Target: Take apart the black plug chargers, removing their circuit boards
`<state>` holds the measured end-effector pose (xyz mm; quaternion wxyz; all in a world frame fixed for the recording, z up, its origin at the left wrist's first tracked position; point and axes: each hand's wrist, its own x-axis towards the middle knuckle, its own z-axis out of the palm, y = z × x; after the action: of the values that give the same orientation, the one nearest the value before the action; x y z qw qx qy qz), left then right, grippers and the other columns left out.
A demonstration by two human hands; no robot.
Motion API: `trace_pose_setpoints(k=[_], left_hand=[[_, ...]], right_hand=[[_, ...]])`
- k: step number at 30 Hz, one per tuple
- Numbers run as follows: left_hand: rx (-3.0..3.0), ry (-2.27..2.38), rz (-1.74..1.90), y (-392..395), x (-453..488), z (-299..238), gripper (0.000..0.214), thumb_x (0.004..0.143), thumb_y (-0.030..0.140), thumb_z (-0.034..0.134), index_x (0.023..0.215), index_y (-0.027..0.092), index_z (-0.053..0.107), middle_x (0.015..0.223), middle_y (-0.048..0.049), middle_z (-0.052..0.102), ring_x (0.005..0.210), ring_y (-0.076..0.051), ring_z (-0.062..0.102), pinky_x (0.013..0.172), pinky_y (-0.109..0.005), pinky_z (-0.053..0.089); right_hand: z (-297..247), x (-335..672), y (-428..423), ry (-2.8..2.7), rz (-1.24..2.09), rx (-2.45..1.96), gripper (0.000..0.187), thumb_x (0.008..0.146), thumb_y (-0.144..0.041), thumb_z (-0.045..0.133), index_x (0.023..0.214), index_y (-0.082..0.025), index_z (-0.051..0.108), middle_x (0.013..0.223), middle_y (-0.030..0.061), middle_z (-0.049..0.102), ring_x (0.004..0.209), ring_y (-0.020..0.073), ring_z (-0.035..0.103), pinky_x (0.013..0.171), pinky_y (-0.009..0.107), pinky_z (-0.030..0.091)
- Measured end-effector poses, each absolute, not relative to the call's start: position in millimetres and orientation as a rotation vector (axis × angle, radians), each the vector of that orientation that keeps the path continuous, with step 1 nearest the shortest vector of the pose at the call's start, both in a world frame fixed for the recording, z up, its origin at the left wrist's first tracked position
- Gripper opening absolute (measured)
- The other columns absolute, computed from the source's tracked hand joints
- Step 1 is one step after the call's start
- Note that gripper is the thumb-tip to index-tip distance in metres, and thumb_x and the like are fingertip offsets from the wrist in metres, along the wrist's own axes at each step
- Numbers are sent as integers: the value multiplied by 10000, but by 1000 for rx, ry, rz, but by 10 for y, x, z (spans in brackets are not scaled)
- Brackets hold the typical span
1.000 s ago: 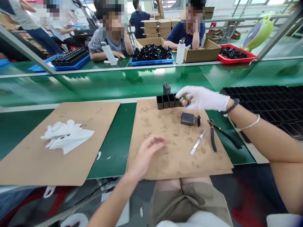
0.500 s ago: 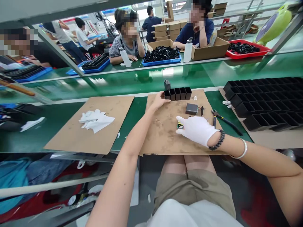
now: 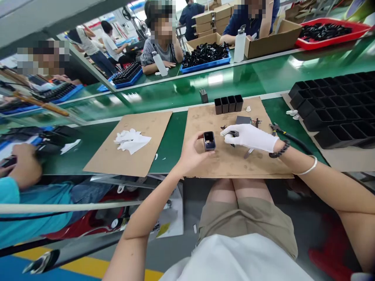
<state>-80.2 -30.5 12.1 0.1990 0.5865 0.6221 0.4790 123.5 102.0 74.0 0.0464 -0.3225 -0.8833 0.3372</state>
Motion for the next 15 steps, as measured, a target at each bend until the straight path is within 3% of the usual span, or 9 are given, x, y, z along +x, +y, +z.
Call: trace_pose_setpoints(k=[4,7,10,15], left_hand=[[1577,1674,1412,-473,-619,84,699,658,422,920,1255,196,636,1294,-119,700,1247,-311,657,1120,-456,508],[1591,1633,1432,-522,-487,119,681,663,384,923,1254,192,643,1294,-116,700,1240,-301,658,1104,-440,520],[1633,1594,1451,-555,-364,204,636,671,331,922,1225,176,652,1265,-113,710,1211,-281,666,1085,-417,527],[1768,1519,1478,-615,-216,357,582,698,298,910,1205,173,654,1206,-97,728,1143,-241,684,1015,-369,552]], right_hand=[[535,1442,911,-1857,1995,-745,414,856,-419,734,1201,-191,700,956,46,730,886,174,682,872,339,575],[336,1535,831,-1295,2365,-618,382,849,-397,764,1187,-228,705,1037,28,736,1003,157,693,934,335,591],[310,1602,710,-1144,2350,-489,330,875,-367,755,1187,-267,715,1090,6,745,1036,141,699,965,329,592],[578,1681,397,-1313,1785,-328,323,745,-351,891,1022,-273,745,998,2,776,961,192,744,926,379,612]])
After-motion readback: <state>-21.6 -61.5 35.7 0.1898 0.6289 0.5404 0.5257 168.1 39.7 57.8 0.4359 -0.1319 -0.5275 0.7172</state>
